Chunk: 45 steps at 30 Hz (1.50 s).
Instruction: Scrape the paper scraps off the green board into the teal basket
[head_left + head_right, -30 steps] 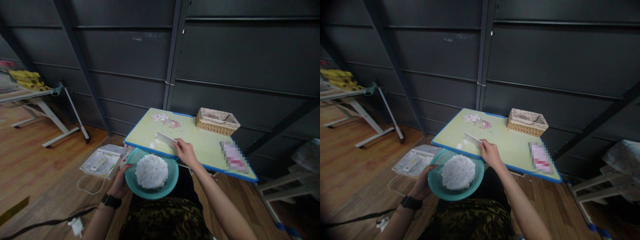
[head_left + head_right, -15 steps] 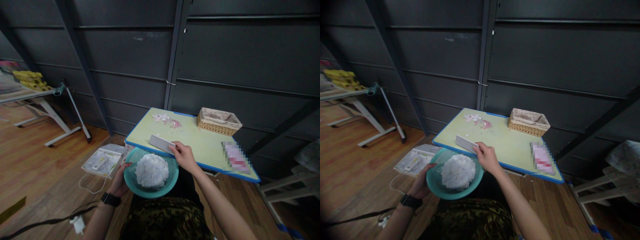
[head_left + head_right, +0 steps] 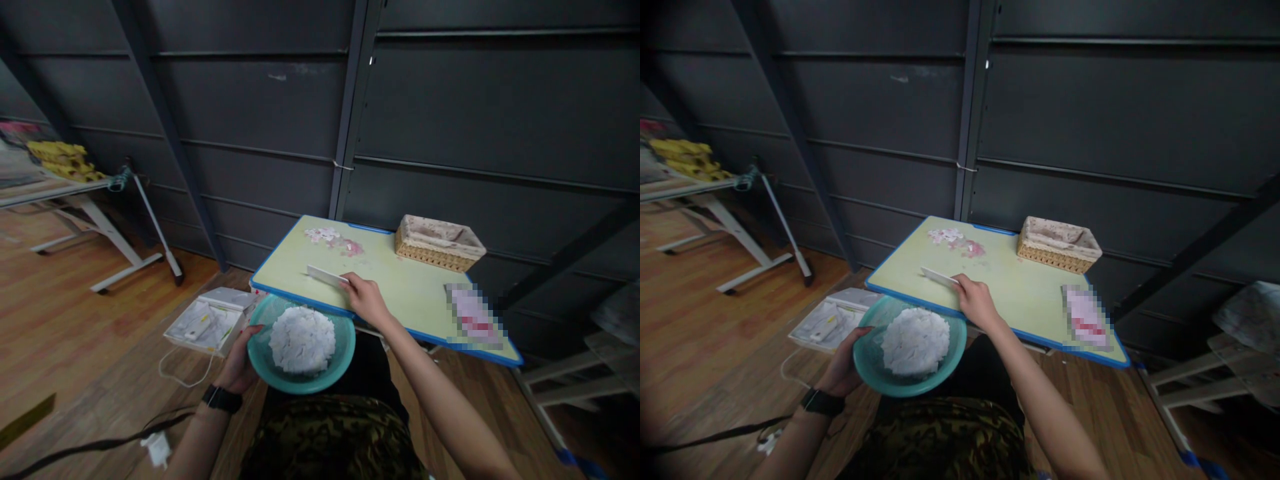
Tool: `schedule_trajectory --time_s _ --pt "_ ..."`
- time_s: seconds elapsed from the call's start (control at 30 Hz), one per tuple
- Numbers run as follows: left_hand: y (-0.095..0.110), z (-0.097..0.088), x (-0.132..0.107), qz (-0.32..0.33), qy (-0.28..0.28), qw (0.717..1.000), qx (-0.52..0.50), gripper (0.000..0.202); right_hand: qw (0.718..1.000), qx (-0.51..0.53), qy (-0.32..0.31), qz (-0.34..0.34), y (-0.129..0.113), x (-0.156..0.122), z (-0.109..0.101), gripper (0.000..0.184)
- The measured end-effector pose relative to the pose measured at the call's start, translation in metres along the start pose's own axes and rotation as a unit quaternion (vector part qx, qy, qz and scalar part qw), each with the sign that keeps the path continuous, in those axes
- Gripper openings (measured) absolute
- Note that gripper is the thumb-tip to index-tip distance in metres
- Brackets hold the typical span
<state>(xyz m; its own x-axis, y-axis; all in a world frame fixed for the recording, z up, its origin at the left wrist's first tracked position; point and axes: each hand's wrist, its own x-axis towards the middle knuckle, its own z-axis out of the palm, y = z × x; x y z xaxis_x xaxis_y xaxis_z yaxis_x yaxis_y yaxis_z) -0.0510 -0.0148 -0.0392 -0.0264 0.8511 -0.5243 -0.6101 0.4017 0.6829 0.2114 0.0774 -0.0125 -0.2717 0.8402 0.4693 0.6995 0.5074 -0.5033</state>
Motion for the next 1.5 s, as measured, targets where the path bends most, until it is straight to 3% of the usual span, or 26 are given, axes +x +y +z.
schedule_trajectory --time_s 0.27,0.4,0.6,0.77,0.9,1.07,1.3,1.5 --pt "-0.002 -0.006 0.006 0.012 0.019 1.000 -0.016 0.008 0.993 0.113 -0.038 0.018 -0.025 -0.022 -0.011 0.022" --pt "-0.002 -0.005 0.005 0.010 0.014 1.000 -0.013 0.007 0.995 0.103 -0.003 0.014 -0.024 -0.023 -0.006 0.023" --pt "-0.003 -0.004 0.004 0.010 0.007 1.000 -0.002 0.010 0.986 0.013 0.150 0.068 0.018 0.011 -0.020 0.029" --pt "-0.003 0.000 0.001 0.003 0.021 1.000 0.023 0.010 0.965 -0.118 0.199 0.126 0.063 0.066 -0.043 0.039" --pt "-0.002 0.001 0.000 0.011 0.039 0.998 0.039 0.009 0.957 -0.198 0.157 0.143 0.073 0.090 -0.046 0.040" --pt "-0.003 -0.001 0.001 -0.003 0.039 0.998 0.046 0.009 0.950 -0.263 0.095 0.142 0.069 0.095 -0.043 0.042" --pt "-0.002 0.002 -0.003 -0.012 0.042 0.998 0.049 0.017 0.949 -0.281 0.048 0.133 0.066 0.102 -0.042 0.043" --pt "-0.002 0.002 -0.002 -0.009 0.028 0.998 0.051 0.014 0.965 -0.248 0.020 0.086 0.063 0.110 -0.039 0.039"
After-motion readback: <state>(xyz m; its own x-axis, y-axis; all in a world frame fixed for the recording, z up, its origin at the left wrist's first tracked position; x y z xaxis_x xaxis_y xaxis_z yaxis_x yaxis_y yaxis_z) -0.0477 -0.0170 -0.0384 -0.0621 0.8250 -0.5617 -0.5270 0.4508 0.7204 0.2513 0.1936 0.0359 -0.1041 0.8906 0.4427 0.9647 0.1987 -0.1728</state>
